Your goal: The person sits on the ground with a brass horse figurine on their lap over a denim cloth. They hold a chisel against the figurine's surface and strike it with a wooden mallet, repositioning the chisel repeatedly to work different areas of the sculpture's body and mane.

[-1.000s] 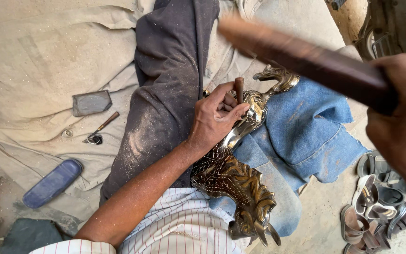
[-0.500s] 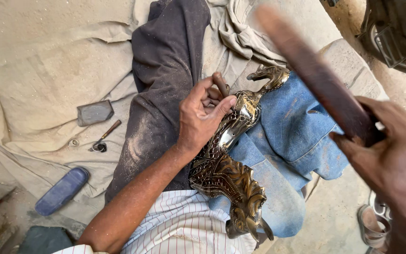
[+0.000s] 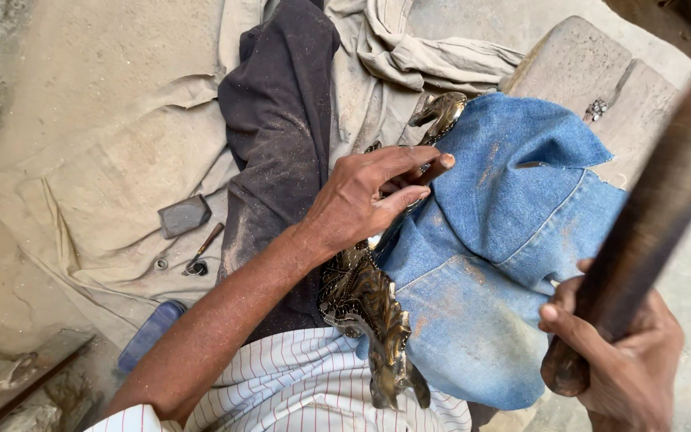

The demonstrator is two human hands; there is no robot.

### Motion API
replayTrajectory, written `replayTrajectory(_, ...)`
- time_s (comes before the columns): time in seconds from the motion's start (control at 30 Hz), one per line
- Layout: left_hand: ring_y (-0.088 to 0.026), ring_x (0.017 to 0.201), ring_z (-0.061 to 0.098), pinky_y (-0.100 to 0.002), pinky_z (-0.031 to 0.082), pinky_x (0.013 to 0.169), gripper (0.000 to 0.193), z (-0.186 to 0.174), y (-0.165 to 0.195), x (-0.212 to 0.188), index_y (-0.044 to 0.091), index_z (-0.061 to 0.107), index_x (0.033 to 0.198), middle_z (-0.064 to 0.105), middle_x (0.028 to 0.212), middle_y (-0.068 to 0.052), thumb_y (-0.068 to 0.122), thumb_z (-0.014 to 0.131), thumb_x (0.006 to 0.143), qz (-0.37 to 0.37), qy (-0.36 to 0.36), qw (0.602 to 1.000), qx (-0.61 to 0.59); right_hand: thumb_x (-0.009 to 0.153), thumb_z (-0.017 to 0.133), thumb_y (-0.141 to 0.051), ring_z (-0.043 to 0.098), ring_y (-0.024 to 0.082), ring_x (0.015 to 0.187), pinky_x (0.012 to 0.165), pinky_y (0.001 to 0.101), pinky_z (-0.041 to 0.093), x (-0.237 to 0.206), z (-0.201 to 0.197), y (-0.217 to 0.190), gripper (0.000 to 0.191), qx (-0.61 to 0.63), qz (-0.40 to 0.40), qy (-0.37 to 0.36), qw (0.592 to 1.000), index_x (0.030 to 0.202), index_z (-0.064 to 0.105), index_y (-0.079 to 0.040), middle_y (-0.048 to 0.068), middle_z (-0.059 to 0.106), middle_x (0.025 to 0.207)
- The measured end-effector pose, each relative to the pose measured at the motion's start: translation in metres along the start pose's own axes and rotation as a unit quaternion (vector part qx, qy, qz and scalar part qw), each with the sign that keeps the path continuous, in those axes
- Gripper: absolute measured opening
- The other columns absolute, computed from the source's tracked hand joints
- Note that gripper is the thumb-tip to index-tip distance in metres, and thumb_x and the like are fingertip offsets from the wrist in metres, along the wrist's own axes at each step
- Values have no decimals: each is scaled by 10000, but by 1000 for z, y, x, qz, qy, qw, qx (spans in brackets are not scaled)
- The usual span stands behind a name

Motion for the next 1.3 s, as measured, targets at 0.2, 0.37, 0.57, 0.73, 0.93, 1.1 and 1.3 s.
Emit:
replayTrajectory(0.2,-222,1007,774,-336,644,887,520,4,-9,8,152,609,1377,733,1276,-94,191,802,896,-7,-75,994,77,803,794,24,727,218,752,644,366,616,2,-7,-9,410,-136,-33,-52,989,1146,570,12,118,666,804)
replayTrajectory(0.37,-213,972,764,-332,648,858,568,8,-12,9,199,543,1438,748,1199,-67,237,786,926,26,-70,991,106,860,827,-76,757,192,729,656,373,655,15,-15,-13,347,-356,-13,-13,934,1102,605,36,116,718,756)
replayTrajectory(0.57,-171,799,712,-285,636,706,576,13,-12,4,237,506,1482,692,971,-32,235,760,965,38,-85,986,138,700,930,-176,734,219,723,690,345,610,33,0,-29,533,-515,-105,-34,850,1104,644,23,127,716,810)
replayTrajectory(0.73,-158,771,702,-270,633,665,556,14,-14,4,225,538,1457,688,947,-38,258,759,948,35,-99,983,150,760,924,-181,746,203,641,632,352,608,44,8,-38,439,-606,-23,-87,790,1086,672,-29,109,717,726)
replayTrajectory(0.93,-178,845,725,-300,643,744,521,13,-14,4,171,572,1414,712,1052,-56,248,773,940,69,-55,990,114,822,866,-268,718,225,519,549,364,586,53,20,-50,394,-638,-3,-122,760,1110,657,-100,88,695,661)
replayTrajectory(1.1,-179,810,721,-310,639,717,520,9,-13,5,188,583,1410,717,1044,-50,242,784,933,65,-59,990,114,822,837,-307,722,214,625,595,355,590,54,26,-57,368,-606,-104,-99,783,1038,642,-81,74,698,707)
replayTrajectory(1.3,-138,735,698,-258,638,641,549,11,-18,3,207,575,1426,699,939,-15,253,771,916,11,-87,992,88,825,826,-296,719,234,641,630,365,596,51,23,-51,377,-535,-141,-72,830,1043,647,-48,105,693,748)
Point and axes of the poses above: each hand's wrist, its own x-axis towards the middle knuckle, its own z-axis out of the palm, y = z × x, the point moved 4 cm from there along x, towards the middle knuckle
